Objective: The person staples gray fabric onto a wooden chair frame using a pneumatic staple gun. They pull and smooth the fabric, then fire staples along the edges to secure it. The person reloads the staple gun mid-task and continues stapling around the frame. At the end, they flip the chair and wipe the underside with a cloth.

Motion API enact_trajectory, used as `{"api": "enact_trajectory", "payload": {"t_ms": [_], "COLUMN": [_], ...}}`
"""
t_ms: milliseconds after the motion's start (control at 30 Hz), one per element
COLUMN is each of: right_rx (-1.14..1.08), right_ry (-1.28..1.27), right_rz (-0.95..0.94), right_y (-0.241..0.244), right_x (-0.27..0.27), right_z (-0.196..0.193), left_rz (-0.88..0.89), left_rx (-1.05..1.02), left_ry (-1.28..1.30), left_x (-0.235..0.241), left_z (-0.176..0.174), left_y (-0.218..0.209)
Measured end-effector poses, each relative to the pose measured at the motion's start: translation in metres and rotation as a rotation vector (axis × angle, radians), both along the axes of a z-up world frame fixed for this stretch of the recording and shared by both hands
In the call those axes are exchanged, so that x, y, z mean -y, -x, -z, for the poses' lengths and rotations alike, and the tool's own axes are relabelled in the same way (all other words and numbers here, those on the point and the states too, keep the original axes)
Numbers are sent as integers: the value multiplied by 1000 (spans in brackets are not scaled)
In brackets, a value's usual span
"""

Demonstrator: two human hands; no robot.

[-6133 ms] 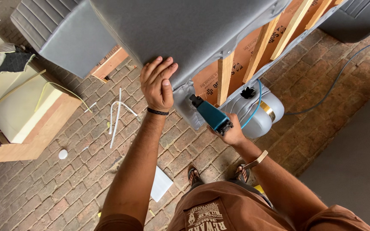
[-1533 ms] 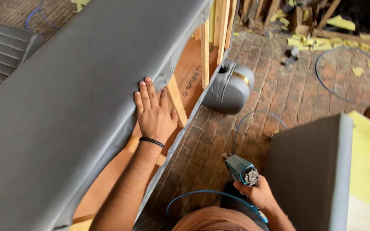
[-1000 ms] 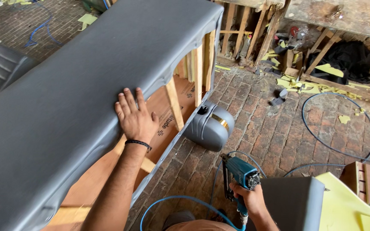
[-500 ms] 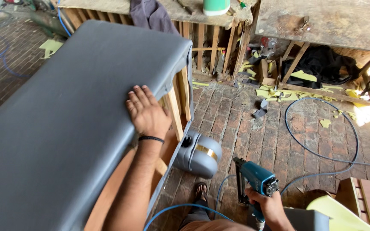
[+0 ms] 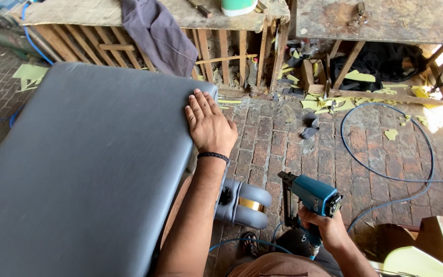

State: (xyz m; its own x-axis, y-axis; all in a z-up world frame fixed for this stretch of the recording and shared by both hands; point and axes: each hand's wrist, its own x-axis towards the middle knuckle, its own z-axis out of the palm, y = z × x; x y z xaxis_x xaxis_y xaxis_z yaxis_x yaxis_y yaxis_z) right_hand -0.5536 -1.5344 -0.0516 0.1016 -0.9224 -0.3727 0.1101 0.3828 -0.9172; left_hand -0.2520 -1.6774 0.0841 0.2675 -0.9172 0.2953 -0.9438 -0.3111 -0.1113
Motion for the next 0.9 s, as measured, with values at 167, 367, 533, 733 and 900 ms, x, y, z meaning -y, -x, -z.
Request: {"api": "enact_trajectory", "payload": {"t_ms": [167, 367, 533, 733, 900], "right_rx": [-20, 98, 113, -204, -314], "right_ry": [-35, 27, 155, 77, 182], "right_rz": [-1, 39, 49, -33, -114], "right_y": [13, 38, 88, 180, 218], "right_x": [58, 163, 294, 429, 514], "right_z": [4, 18, 29, 17, 9], "left_rz": [43, -68, -194, -126, -24], "left_rx": [-28, 56, 37, -606, -592], "left_ry": [65, 168, 177, -52, -402], "left_x": [24, 39, 95, 225, 300], "left_z": [7, 10, 13, 36, 81], "left_y": [7, 13, 27, 92, 164]}}
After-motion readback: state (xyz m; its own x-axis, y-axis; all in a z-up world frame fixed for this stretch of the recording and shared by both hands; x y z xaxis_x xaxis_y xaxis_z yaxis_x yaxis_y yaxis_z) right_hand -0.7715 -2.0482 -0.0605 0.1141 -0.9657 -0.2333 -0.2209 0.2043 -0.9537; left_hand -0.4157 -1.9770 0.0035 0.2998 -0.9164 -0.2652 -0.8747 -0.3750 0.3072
